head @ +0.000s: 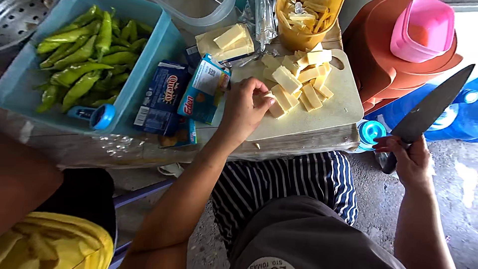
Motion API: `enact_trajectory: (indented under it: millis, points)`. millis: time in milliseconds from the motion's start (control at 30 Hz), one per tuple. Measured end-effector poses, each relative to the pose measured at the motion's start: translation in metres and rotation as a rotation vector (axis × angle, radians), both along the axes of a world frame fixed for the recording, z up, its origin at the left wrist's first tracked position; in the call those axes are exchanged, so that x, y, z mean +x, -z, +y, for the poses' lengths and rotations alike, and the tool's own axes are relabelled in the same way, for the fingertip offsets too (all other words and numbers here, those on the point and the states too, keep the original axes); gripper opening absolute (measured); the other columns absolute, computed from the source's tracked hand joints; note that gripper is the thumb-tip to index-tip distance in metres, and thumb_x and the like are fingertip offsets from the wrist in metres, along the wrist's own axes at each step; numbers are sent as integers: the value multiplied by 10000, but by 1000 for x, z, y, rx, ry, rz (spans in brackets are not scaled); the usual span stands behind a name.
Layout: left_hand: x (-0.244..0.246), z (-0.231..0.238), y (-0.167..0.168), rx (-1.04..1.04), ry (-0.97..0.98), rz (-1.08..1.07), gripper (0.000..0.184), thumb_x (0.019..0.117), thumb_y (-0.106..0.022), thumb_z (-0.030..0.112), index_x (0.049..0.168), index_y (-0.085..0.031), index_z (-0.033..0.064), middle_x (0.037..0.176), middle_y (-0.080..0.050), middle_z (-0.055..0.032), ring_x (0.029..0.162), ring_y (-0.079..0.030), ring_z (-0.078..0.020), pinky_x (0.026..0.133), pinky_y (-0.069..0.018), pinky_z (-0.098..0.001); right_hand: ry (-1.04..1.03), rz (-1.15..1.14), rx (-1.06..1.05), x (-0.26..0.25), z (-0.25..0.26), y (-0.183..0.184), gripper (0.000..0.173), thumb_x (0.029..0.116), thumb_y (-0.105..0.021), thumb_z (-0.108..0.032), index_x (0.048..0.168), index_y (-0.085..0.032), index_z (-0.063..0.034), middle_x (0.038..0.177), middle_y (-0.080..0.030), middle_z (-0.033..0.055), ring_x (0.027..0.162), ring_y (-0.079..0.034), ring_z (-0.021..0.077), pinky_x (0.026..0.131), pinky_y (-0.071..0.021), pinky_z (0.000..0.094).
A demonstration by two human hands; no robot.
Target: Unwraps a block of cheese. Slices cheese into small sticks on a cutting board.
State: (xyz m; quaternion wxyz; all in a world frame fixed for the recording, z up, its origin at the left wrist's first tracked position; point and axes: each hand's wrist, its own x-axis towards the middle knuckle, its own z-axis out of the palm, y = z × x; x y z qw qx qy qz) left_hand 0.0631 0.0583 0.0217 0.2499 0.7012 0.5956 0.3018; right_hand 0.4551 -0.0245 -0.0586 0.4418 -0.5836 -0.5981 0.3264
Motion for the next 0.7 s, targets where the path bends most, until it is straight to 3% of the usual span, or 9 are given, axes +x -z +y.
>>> enact_trajectory:
  millis: [33, 100, 167, 267, 367, 467, 533, 633, 700]
  points:
    - [1, -3, 0, 32, 6, -3, 259, 953, -710, 166, 1110, -655, -32, 1097, -668, -207, 1075, -614, -324, 905, -470, -482, 39, -47, -28, -11, 1, -11, 232, 1038, -482, -163, 1210, -461, -9, 797, -622, -118, 656, -645, -32, 666, -580, 186]
    - [-1, -10, -1, 87, 37, -22, 220, 959, -683, 144, 1096, -631, -21, 1029, -677, -164, 972, -653, -245, 853, -512, -404, 58, -73, -119, -30, 3, -34, 174, 1060, -465, -204, 1163, -463, -64, 644, -510, -139, 503, -558, -39, 532, -542, 165]
    - [-8, -17, -6, 48, 70, -135, 226, 950, -687, 124, 1113, -605, -8, 985, -664, -107, 884, -661, -130, 809, -549, -294, 13, -37, -192, -43, 2, -51, 175, 1072, -447, -252, 1184, -439, -117, 630, -495, -138, 476, -547, -19, 493, -544, 180]
    - [-22, -29, -8, -99, 71, -301, 298, 929, -718, 116, 1169, -578, 9, 982, -663, -57, 868, -658, -59, 800, -560, -232, -77, -60, -187, -58, 1, -72, 329, 1041, -477, -238, 1338, -399, -118, 683, -514, -130, 503, -538, -28, 488, -514, 164]
    - [-23, -39, 7, -69, 2, -199, 295, 941, -712, 128, 1185, -609, -3, 1014, -680, -106, 886, -673, -131, 802, -568, -297, -186, -206, -54, -79, 6, -88, 306, 1049, -488, -266, 1299, -442, -97, 712, -538, -90, 522, -538, -14, 486, -508, 186]
    - [-15, -53, 16, 134, -48, 44, 321, 989, -657, 173, 1245, -657, -20, 1284, -620, -234, 1195, -593, -356, 1023, -476, -481, -316, -414, -27, -109, 10, -105, 378, 1066, -470, -307, 1356, -453, -65, 761, -596, -25, 544, -566, 18, 496, -520, 229]
    - [-15, -61, 27, 304, -3, 105, 266, 1002, -612, 132, 1216, -690, -7, 1283, -629, -232, 1216, -581, -379, 1047, -463, -466, -404, -544, -33, -131, 13, -112, 443, 1061, -459, -305, 1443, -447, -81, 743, -605, 5, 515, -562, 73, 470, -512, 288]
    - [-13, -71, 44, 456, 46, 144, 240, 996, -591, 57, 1189, -722, 0, 1199, -698, -179, 1172, -621, -332, 1037, -470, -383, -550, -712, 38, -153, 19, -113, 585, 1065, -445, -271, 1612, -306, -121, 719, -577, 42, 494, -504, 153, 444, -448, 338]
    - [-12, -74, 52, 504, 51, 168, 259, 993, -593, 32, 1216, -722, 3, 1219, -709, -165, 1214, -621, -321, 1071, -456, -357, -612, -803, 60, -162, 24, -111, 590, 1079, -417, -298, 1639, -264, -195, 713, -560, 48, 493, -516, 195, 432, -431, 360]
